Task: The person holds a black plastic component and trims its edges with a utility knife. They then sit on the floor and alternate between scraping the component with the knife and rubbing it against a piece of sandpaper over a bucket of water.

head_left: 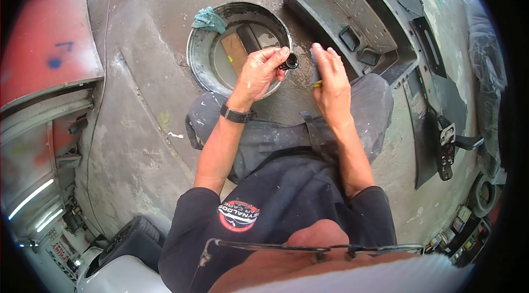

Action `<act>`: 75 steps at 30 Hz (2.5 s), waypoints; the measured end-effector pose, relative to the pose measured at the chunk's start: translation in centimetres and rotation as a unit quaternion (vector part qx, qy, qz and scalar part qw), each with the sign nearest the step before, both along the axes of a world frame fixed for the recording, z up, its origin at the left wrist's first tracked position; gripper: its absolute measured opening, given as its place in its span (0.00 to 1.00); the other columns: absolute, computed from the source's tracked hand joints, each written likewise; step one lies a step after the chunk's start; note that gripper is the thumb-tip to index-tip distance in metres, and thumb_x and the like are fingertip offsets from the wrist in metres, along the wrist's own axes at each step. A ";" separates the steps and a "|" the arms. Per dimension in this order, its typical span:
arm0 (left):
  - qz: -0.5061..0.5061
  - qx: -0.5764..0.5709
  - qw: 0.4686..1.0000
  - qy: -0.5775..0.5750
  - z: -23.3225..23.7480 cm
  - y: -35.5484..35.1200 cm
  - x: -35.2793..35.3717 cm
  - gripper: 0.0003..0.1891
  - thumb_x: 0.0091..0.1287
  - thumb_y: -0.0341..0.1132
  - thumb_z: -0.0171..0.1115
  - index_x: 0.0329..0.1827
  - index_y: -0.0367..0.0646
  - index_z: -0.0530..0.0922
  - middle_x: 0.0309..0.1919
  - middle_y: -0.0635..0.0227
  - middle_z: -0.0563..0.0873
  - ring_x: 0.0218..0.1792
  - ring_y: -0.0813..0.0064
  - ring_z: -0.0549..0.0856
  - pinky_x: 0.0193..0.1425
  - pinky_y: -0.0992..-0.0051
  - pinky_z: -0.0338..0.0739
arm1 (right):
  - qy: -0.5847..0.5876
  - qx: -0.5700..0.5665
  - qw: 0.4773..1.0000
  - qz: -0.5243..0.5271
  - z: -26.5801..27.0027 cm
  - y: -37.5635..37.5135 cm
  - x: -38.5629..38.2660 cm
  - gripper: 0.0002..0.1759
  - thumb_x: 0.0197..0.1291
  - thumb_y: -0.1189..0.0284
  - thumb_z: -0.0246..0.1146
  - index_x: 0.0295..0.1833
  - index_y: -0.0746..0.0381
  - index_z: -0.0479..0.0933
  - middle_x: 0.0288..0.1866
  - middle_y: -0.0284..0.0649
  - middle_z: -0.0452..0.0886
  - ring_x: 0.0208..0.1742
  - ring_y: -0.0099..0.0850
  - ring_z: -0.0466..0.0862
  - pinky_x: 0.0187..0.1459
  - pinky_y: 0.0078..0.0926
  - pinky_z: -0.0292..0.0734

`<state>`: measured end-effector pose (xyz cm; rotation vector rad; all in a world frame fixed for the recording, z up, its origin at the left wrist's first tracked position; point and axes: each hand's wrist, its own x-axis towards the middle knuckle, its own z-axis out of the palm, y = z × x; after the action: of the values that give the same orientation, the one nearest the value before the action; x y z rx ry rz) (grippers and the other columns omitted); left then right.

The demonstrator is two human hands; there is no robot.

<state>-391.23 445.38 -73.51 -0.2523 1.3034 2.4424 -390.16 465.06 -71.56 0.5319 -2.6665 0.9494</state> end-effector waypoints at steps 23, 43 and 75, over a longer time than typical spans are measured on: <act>0.098 -0.077 0.990 0.067 -2.2 1.0 -0.4 0.15 0.73 0.43 0.66 0.49 0.39 0.83 0.35 0.74 0.84 0.29 0.85 0.79 0.34 0.81 0.76 | -0.196 -0.258 0.943 0.076 -0.1 -1.6 1.5 0.24 0.55 0.90 0.53 0.56 0.67 0.80 0.59 0.53 0.81 0.62 0.47 0.82 0.61 0.35 0.75; 0.064 -0.039 0.991 0.113 -2.1 2.3 0.2 0.14 0.74 0.34 0.64 0.56 0.35 0.81 0.44 0.64 0.88 0.40 0.76 0.88 0.45 0.73 0.88 | 0.003 -0.129 0.992 -0.014 -2.5 -3.0 1.5 0.37 0.49 0.93 0.57 0.69 0.65 0.73 0.70 0.53 0.75 0.73 0.50 0.72 0.73 0.43 0.68; 0.025 0.048 0.994 0.091 -2.0 1.8 -0.1 0.16 0.79 0.37 0.56 0.60 0.36 0.78 0.49 0.60 0.87 0.46 0.66 0.89 0.53 0.66 0.87 | -0.072 -0.163 0.982 0.057 0.3 -0.7 -0.2 0.45 0.42 0.95 0.52 0.71 0.57 0.74 0.69 0.57 0.73 0.71 0.54 0.73 0.69 0.42 0.72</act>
<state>-391.30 447.20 -75.52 -0.0385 1.2597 2.6131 -390.34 464.36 -71.24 0.5613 -2.5448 1.4754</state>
